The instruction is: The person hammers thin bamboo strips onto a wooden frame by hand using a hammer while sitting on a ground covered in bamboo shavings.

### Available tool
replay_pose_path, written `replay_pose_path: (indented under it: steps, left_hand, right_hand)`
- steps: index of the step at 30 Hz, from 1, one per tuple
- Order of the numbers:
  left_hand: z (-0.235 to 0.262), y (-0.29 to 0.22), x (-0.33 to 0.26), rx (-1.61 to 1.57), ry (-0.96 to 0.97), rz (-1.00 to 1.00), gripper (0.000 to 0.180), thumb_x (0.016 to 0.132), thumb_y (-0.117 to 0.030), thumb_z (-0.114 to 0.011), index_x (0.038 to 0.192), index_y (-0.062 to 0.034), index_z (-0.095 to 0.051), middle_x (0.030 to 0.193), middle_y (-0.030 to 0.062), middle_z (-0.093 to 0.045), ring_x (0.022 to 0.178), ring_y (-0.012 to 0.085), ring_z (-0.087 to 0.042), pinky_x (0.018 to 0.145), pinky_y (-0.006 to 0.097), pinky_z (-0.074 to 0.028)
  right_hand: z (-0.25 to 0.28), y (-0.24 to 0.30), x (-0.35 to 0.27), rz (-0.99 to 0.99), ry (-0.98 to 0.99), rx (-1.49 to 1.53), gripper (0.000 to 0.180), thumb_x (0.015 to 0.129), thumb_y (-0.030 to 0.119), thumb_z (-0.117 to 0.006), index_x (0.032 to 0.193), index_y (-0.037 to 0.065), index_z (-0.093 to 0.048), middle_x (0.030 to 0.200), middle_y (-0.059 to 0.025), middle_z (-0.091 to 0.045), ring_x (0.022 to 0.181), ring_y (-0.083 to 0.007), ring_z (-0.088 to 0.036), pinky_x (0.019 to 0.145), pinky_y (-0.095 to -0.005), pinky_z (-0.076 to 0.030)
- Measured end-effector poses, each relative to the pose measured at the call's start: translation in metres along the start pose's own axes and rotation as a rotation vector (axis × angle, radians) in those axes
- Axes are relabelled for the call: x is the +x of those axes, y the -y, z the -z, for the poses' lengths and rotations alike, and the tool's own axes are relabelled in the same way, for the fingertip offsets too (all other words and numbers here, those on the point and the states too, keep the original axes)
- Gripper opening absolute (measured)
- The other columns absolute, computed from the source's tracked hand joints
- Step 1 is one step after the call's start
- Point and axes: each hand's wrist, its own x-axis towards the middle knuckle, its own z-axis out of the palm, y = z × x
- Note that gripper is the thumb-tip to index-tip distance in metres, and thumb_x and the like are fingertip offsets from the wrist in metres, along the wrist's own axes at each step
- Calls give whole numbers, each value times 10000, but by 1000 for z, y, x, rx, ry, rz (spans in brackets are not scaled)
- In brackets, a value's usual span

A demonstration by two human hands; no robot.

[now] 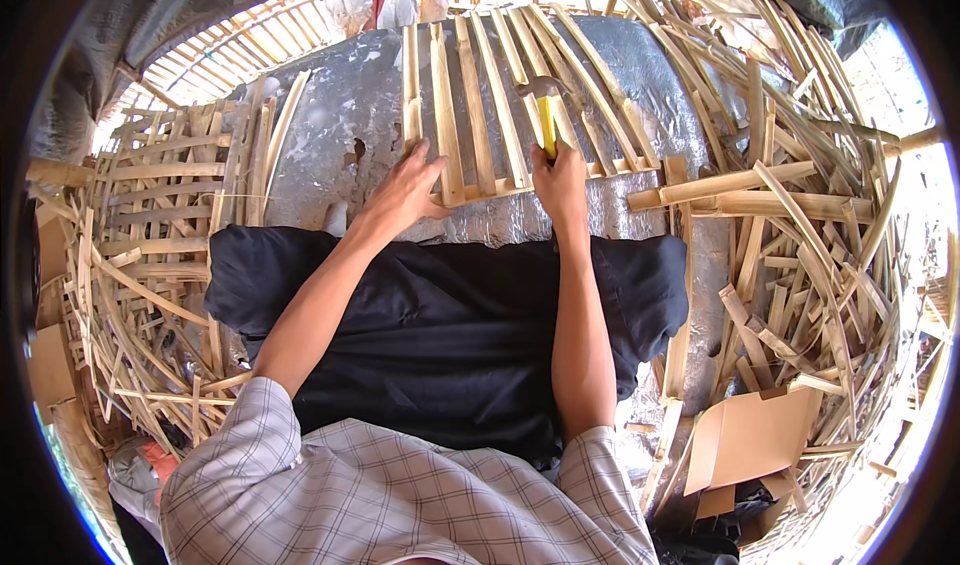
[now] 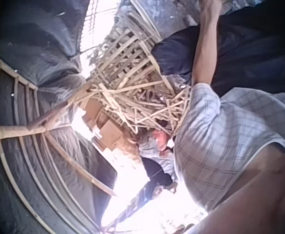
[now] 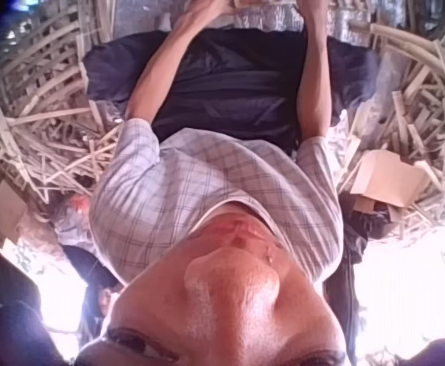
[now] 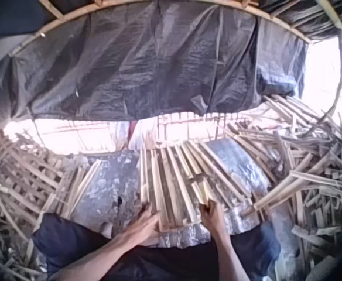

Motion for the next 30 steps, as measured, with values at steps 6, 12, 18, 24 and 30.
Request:
replay_pose_path:
  steps: [6,12,18,24,30]
  left_hand:
    - [16,-4,3,-32,169,77,657,780,-310,-850,1321,-46,-587,1106,174,-585,1079,376,-604,941,459,-528]
    - [18,2,1,4,127,-57,530,880,-299,-764,1315,-62,-576,1091,167,-575,1071,363,-592,934,446,-518]
    - [7,17,1,0,-12,-136,523,866,-241,-762,1323,-74,-568,1119,147,-578,1126,352,-584,940,439,-510]
    - [19,19,9,-29,-27,-115,346,904,-85,-638,1248,-72,-601,1199,118,-581,1126,324,-602,919,424,-527]
    - [14,18,19,-36,-6,-144,481,792,-263,-818,1179,-52,-624,1150,181,-591,1112,374,-608,919,457,-518]
  right_hand:
    - [-13,26,-29,-91,121,164,366,916,245,-731,766,-37,-554,584,-85,-516,528,-177,-489,511,-379,-386]
    - [-31,56,-51,39,195,98,398,879,259,-784,767,-34,-539,617,-106,-543,548,-175,-474,523,-369,-401]
    - [-40,78,-71,76,277,26,445,849,271,-820,869,-67,-532,685,-224,-639,629,-394,-689,574,-451,-508]
    - [-42,86,-79,119,284,35,541,762,278,-903,959,-71,-539,783,-209,-702,771,-438,-709,625,-460,-537]
    - [-57,87,-81,107,235,-132,615,698,315,-934,1014,-65,-568,861,-207,-728,851,-428,-710,700,-460,-549]
